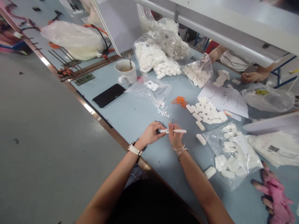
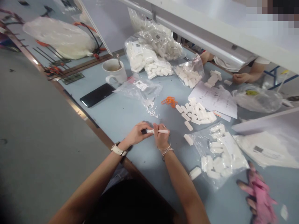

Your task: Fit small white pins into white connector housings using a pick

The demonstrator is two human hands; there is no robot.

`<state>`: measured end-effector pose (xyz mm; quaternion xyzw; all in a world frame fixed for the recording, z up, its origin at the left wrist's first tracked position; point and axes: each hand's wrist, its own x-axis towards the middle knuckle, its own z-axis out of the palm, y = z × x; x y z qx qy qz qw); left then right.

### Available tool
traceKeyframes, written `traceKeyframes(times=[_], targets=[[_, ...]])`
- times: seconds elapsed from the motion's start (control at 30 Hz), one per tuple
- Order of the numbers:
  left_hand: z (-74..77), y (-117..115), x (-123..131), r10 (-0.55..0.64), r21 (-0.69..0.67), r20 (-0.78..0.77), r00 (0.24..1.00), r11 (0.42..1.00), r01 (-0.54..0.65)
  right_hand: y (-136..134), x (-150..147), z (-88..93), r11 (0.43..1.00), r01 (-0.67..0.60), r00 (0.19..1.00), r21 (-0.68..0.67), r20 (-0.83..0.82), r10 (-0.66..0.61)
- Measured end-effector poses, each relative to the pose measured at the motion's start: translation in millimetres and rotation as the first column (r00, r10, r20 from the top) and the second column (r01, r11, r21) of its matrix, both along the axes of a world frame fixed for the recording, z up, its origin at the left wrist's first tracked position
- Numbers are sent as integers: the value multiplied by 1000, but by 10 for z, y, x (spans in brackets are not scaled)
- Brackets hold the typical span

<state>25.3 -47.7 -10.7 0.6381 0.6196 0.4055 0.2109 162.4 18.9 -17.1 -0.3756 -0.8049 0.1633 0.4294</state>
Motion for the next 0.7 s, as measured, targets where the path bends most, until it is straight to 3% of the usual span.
traceKeyframes(times=[0.27,0.7], targets=[[-25,2,1,4,-5,12,1000,1000,-4,-6,34,-10,999,-35,987,-16,-161,32],[-24,0,3,1,29,9,1000,1000,-1,9,11,-7,1000,-14,1000,-2,2,14]])
